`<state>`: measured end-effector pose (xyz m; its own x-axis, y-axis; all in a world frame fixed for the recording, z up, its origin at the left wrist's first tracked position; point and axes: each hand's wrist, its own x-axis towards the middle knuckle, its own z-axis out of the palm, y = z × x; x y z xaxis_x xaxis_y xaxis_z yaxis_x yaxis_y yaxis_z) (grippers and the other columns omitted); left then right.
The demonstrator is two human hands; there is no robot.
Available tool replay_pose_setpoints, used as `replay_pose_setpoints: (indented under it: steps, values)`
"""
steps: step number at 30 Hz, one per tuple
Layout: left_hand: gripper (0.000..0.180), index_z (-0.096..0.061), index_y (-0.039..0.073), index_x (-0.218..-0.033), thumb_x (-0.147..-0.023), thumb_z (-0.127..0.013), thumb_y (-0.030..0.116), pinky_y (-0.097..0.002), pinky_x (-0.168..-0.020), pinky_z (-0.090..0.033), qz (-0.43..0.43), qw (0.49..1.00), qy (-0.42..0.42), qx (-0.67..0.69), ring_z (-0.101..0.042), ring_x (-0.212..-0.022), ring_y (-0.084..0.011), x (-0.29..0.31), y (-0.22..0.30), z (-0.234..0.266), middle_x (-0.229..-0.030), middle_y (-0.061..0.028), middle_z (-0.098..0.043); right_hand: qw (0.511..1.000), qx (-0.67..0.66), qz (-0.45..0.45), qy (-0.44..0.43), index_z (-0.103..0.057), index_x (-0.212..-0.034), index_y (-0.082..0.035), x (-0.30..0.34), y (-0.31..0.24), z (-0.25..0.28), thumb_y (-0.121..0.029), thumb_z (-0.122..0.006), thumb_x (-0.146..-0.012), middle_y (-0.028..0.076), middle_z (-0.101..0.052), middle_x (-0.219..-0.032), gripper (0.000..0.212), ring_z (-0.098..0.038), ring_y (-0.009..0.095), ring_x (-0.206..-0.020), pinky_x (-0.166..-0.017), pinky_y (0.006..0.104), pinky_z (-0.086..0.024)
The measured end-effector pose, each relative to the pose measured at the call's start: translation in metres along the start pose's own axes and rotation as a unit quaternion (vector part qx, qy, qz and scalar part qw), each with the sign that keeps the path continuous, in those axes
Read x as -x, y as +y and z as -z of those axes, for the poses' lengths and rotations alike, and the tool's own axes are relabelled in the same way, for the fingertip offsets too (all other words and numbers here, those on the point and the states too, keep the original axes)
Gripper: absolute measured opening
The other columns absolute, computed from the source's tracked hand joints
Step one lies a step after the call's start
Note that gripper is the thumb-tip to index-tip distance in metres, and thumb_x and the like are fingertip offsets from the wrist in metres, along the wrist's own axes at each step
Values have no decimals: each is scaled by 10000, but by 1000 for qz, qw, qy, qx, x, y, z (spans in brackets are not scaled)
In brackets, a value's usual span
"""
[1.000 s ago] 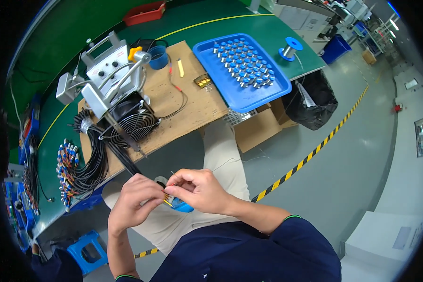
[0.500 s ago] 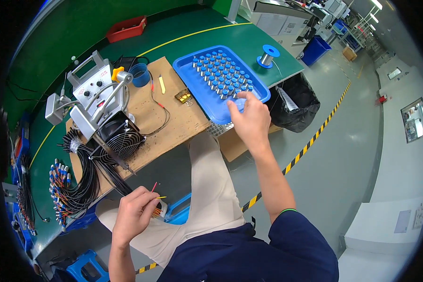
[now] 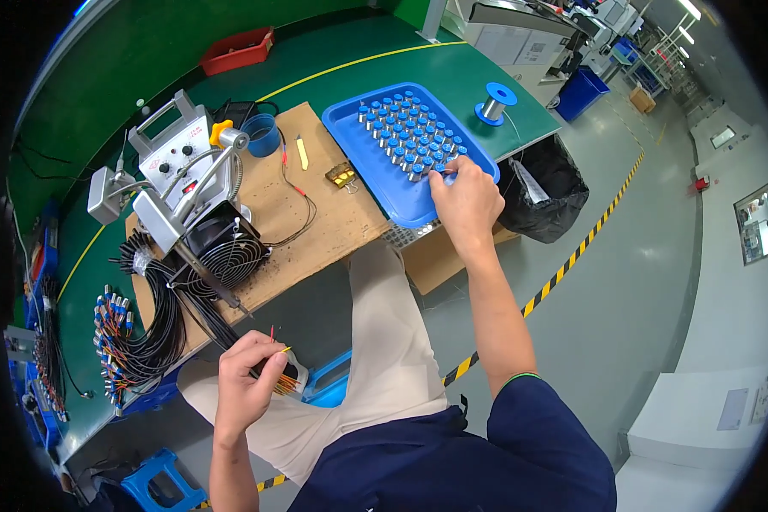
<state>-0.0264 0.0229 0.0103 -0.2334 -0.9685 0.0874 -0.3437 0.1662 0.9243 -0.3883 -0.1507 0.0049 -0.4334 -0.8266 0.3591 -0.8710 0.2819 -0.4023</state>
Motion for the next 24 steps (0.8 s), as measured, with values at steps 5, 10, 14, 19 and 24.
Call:
replay_pose_setpoints:
  steps: [5, 10, 14, 19, 24]
  values:
    - [121, -762, -80, -1034, -975, -710, 12, -232, -567, -458, 21, 1000, 13, -2, -600, -649, -77, 6, -6, 5, -884, -66, -647, 986, -92, 108, 92, -763, -961, -38, 14, 6, -4, -253, -822, -860, 78, -689, -669, 245, -689, 251, -619, -640, 407, -549]
    - [128, -769, -72, -1033, -970, -731, 32, -239, -552, -390, 73, 997, 7, 40, -526, -619, -76, 0, 0, 9, -816, -54, -610, 844, -511, 15, -158, -709, -957, 36, 75, -14, 7, 10, -790, -842, -60, -620, -735, 144, -398, -31, -596, -533, 179, -301]
    - [160, -776, -75, -1051, -976, -739, 62, -252, -614, -427, 58, 997, 5, 40, -559, -704, -89, -4, -6, 11, -853, -56, -637, 743, -596, 12, -304, -746, -1034, 47, 134, -36, 12, 19, -763, -882, -32, -667, -835, 155, -389, -27, -627, -553, 183, -299]
    - [190, -798, -61, -1100, -971, -770, 76, -229, -658, -432, 111, 988, 6, 105, -576, -784, -68, -5, -6, 14, -934, -55, -694, 689, -610, 63, -387, -777, -1099, 37, 174, -63, 10, -26, -757, -909, -14, -675, -891, 201, -382, -13, -642, -559, 194, -286]
    - [188, -801, -52, -1110, -976, -768, 75, -235, -614, -394, 104, 988, 12, 116, -521, -726, -47, -6, -14, 19, -909, -28, -662, 677, -604, 35, -420, -774, -1078, 33, 186, -78, 5, -59, -778, -938, -22, -685, -897, 168, -388, -13, -658, -570, 185, -306]
